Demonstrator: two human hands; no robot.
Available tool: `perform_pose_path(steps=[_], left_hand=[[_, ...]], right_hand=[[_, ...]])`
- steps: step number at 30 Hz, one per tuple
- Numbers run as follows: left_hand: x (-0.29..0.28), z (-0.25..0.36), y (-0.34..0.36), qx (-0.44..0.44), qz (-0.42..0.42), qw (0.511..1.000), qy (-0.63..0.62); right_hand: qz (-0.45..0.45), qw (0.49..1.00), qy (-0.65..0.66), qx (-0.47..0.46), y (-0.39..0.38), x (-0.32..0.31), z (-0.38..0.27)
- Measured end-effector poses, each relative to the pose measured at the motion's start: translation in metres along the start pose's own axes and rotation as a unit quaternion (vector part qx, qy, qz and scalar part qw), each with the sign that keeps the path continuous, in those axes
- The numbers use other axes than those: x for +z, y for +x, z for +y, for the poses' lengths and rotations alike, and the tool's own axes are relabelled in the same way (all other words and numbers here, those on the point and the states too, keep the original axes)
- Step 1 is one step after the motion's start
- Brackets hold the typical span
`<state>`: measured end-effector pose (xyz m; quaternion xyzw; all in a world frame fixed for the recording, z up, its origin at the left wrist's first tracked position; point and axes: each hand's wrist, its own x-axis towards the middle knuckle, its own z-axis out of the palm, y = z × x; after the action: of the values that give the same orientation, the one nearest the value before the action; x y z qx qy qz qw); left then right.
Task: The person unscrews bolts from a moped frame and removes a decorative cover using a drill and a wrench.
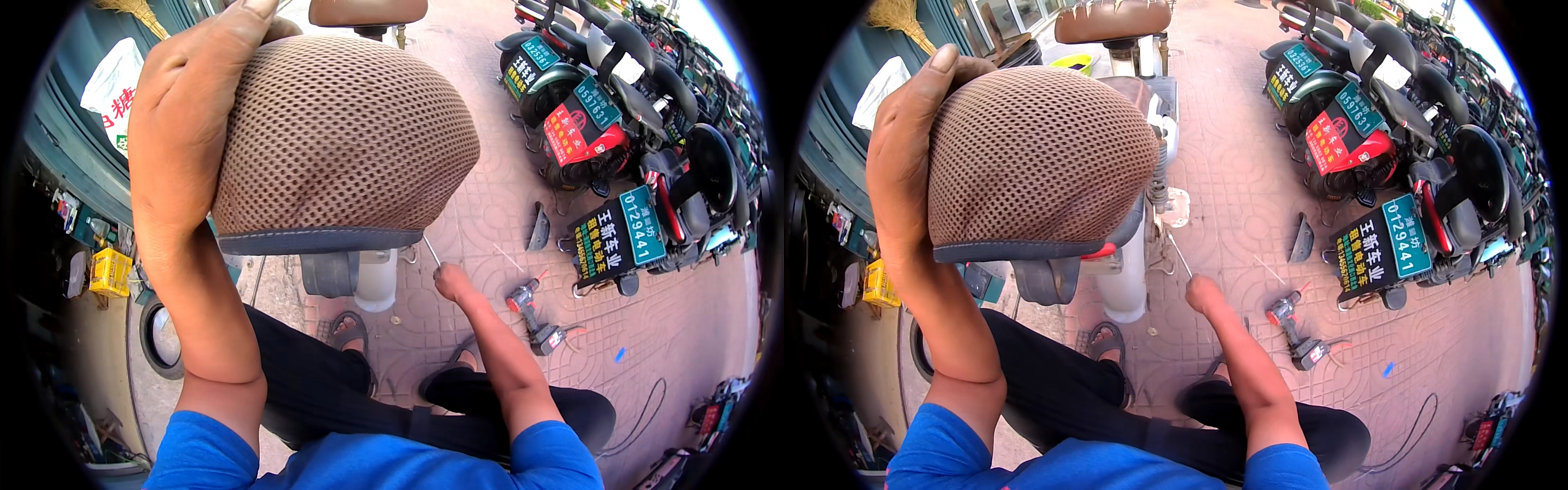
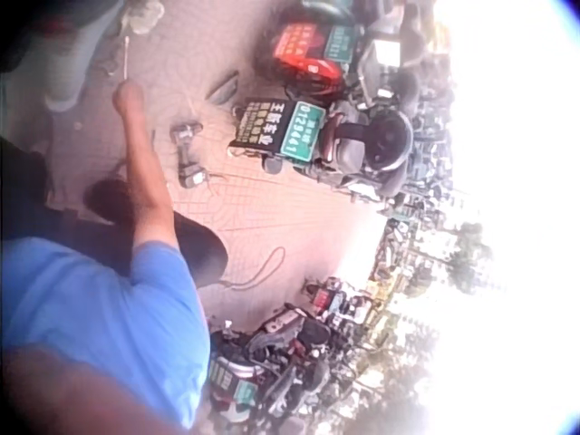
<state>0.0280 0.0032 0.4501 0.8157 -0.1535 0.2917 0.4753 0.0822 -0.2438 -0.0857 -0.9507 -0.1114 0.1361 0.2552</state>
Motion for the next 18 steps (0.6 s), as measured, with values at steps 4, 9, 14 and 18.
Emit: perform_pose_path(steps=[4, 9, 14, 18], left_hand=[[0.000, -0.005, 0.000, 0.052, 0.011, 0.998, 0.024], [-0.020, -0.030, -0.005, 0.362, 0.013, 0.885, 0.292], [-0.004, -0.027, -0.018, 0.348, 0.060, 0.893, 0.279], [0.018, -0.030, -0.026, 0.276, 0.102, 0.937, 0.188]], right_hand=[[-0.098, 0.985, -0.102, -0.095, -0.005, -0.043, -0.029], [-0.027, 0.997, 0.015, 0.065, -0.017, -0.061, -0.053], [0.078, 0.993, 0.054, 0.069, -0.020, -0.022, -0.026], [0.104, 0.989, 0.091, 0.056, -0.025, 0.020, -0.022]])
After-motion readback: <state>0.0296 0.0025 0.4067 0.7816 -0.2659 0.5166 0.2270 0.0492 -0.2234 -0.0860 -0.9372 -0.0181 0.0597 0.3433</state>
